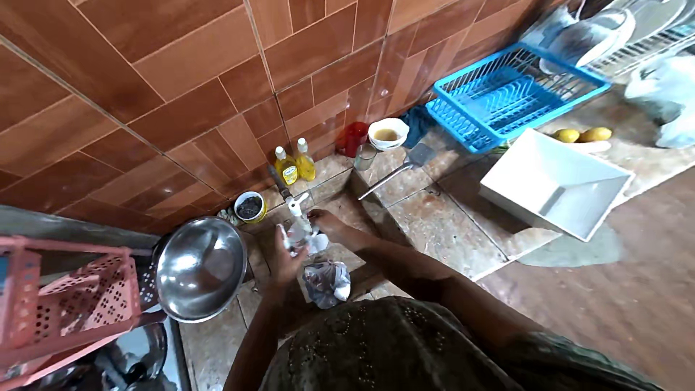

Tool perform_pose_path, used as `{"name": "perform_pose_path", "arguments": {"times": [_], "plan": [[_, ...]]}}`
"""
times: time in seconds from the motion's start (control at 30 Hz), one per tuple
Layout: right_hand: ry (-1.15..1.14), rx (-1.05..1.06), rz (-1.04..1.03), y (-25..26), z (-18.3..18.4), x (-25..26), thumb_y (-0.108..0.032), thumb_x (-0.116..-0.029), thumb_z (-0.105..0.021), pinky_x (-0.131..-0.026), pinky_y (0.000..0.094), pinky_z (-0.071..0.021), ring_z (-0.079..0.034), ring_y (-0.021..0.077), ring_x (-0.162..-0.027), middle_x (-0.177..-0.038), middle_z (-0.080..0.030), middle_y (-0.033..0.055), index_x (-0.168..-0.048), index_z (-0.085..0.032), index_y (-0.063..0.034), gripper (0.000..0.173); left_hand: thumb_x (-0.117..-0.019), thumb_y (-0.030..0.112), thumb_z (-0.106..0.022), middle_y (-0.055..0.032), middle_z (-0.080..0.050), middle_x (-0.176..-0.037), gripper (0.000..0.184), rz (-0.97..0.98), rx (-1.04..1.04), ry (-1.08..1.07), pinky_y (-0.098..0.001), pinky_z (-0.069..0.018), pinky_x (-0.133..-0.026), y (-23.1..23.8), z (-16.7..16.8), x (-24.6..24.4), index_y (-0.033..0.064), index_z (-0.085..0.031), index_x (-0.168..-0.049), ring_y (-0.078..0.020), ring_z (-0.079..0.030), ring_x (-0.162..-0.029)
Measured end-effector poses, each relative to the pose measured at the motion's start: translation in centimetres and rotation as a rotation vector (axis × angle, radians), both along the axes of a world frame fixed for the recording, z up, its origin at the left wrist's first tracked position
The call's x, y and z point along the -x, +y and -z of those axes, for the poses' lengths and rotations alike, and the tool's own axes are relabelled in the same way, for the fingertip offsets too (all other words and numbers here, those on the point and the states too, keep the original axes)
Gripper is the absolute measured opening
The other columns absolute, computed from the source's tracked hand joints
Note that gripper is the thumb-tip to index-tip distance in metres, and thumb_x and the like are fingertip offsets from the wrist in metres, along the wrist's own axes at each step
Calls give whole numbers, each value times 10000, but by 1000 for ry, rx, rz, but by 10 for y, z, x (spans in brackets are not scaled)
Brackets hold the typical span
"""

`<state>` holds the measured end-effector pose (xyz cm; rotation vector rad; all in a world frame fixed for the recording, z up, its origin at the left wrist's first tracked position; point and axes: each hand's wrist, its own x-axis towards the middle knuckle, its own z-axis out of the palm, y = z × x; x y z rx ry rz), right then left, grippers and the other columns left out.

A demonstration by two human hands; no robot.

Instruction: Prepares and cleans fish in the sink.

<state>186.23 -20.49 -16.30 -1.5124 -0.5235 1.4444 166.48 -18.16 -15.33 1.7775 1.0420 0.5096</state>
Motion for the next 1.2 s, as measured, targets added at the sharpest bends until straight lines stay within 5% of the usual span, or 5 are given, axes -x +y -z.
{"name": "perform_pose_path", "arguments": {"times": [0.1,0.37,0.7,0.97,1.2], "plan": [[256,43,-17,4,7,22,-209,-1091,-454,-726,366,-568,-649,176,-816,-1012,-654,95,-1307,-540,-57,278,-903,212,-773,-274,-478,-1496,998,58,92,136,-435,-469,-1121,-7,31,-16,1,-107,-1616,-301,-562,-1326],[9,-17,-347,-12,-13,-11,-92,-1033,-557,-835,356,-573,-691,190,-931,-1168,-675,170,-1367,-524,14,352,-1111,300,-422,-263,-614,-1344,439,196,238,769,-568,-433,-1097,17,49,4,-1,-562,-1398,-400,-586,-1278],[212,297,266,-73,78,-21,-401,-1097,-449,-980,518,-510,-541,373,-1293,-1558,-410,210,-1571,-355,-101,568,-1084,197,-503,-46,-751,-1134,270,262,91,64,-391,-561,-989,4,-127,-53,58,-706,-1195,-130,-699,-1080],[675,200,341,-77,70,19,-627,-1060,-270,-820,503,-564,-657,302,-1033,-1235,-638,159,-1407,-495,-130,646,-1072,190,-480,-149,-742,-1159,301,276,286,-613,-420,-585,-940,-7,-140,-23,45,-719,-1183,-259,-711,-1083],[-2,73,174,-81,37,-49,-308,-1088,-501,-738,355,-555,-640,173,-830,-1044,-661,121,-1277,-602,-32,350,-1082,98,-359,-162,-743,-1045,315,-221,252,-526,-447,-622,-850,-4,-97,69,-46,-630,-1155,-278,-738,-944]]}}
